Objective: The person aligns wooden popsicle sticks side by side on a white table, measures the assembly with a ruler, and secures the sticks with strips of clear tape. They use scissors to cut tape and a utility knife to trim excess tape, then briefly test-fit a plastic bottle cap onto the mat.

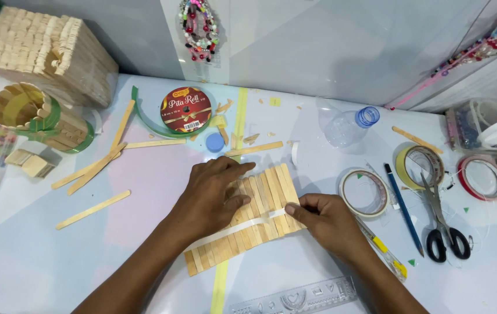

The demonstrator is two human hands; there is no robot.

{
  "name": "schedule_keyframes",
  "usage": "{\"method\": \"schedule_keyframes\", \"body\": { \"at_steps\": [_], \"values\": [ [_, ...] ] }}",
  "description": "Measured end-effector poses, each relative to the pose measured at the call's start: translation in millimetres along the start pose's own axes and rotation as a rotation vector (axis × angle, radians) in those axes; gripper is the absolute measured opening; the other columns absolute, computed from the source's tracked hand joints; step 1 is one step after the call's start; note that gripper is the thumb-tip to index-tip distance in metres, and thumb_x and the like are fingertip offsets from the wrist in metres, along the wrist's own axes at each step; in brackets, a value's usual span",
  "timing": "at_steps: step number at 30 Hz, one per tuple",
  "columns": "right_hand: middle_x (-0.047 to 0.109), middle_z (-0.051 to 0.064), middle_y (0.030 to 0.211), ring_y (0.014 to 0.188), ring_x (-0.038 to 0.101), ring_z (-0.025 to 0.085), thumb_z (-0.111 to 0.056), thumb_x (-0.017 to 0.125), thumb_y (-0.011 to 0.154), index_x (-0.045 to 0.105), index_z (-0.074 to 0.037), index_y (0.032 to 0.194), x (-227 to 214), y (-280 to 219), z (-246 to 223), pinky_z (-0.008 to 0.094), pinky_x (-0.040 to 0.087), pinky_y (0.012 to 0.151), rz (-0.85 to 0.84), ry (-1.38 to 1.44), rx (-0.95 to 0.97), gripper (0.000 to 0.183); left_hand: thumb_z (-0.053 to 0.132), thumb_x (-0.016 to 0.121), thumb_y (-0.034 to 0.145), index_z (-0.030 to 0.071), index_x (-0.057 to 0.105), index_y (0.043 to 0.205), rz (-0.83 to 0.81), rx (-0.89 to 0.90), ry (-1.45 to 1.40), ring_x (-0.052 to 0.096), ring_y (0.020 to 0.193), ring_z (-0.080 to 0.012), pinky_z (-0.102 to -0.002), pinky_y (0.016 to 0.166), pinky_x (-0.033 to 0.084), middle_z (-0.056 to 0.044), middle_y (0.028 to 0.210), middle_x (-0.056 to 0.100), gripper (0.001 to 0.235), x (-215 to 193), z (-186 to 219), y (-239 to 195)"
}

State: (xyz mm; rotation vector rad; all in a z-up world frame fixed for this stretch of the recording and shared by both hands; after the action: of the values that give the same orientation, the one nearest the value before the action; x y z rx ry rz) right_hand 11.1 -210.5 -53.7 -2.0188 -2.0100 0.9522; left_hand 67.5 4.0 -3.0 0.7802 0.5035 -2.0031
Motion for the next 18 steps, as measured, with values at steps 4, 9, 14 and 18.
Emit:
{"method": "schedule_keyframes", "body": {
  "at_steps": [4, 9, 14, 18],
  "values": [
    [0.057, 0.011, 0.057, 0.054, 0.052, 0.016, -0.009, 0.072, 0.094, 0.079, 0.008, 0.081, -4, 11, 10, 0.026, 0.043, 0.047, -0.035, 0.097, -0.075, 0.023, 0.011, 0.069, 0.093, 0.002, 0.057, 0.142, 0.012, 0.003, -0.122, 0.061, 0.12, -0.0383, -0.058, 0.112, 0.032, -0.02, 0.122, 0.066, 0.051, -12, 8, 0],
    [0.064, 0.015, 0.064, 0.062, 0.058, 0.019, -0.01, 0.07, 0.095, 0.08, 0.008, 0.089, -9, 10, 2, 0.031, 0.051, 0.057, -0.109, 0.083, -0.149, 0.022, 0.015, 0.067, 0.095, 0.005, 0.05, 0.15, 0.012, 0.029, -0.169, 0.059, 0.126, -0.04, -0.061, 0.114, 0.027, -0.02, 0.125, 0.066, 0.058, -12, 8, -2],
    [0.065, 0.015, 0.068, 0.068, 0.058, 0.02, -0.012, 0.069, 0.095, 0.08, 0.007, 0.091, -9, -2, -21, 0.035, 0.054, 0.064, -0.146, 0.102, -0.239, 0.023, 0.02, 0.068, 0.096, 0.002, 0.047, 0.15, 0.002, 0.067, -0.222, 0.059, 0.127, -0.0438, -0.065, 0.114, 0.024, -0.023, 0.125, 0.067, 0.06, -11, 14, -4],
    [0.065, 0.015, 0.069, 0.067, 0.06, 0.02, -0.013, 0.066, 0.097, 0.079, 0.009, 0.095, -4, -1, -20, 0.034, 0.055, 0.065, -0.181, 0.172, -0.231, 0.026, 0.018, 0.07, 0.094, 0.002, 0.051, 0.147, 0.007, 0.135, -0.354, 0.064, 0.117, -0.0468, -0.066, 0.109, 0.03, -0.024, 0.112, 0.072, 0.058, -4, 12, -2]
  ]
}}
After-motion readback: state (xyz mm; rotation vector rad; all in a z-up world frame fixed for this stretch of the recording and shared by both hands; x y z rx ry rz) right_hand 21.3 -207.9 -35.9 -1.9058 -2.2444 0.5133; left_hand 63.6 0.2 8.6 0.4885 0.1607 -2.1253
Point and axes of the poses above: each hand's wrist, its own y-axis towards the middle knuckle, its own x-axis out of the palm, z = x × y, the point moved 9 cm from there along y, towards the middle knuckle
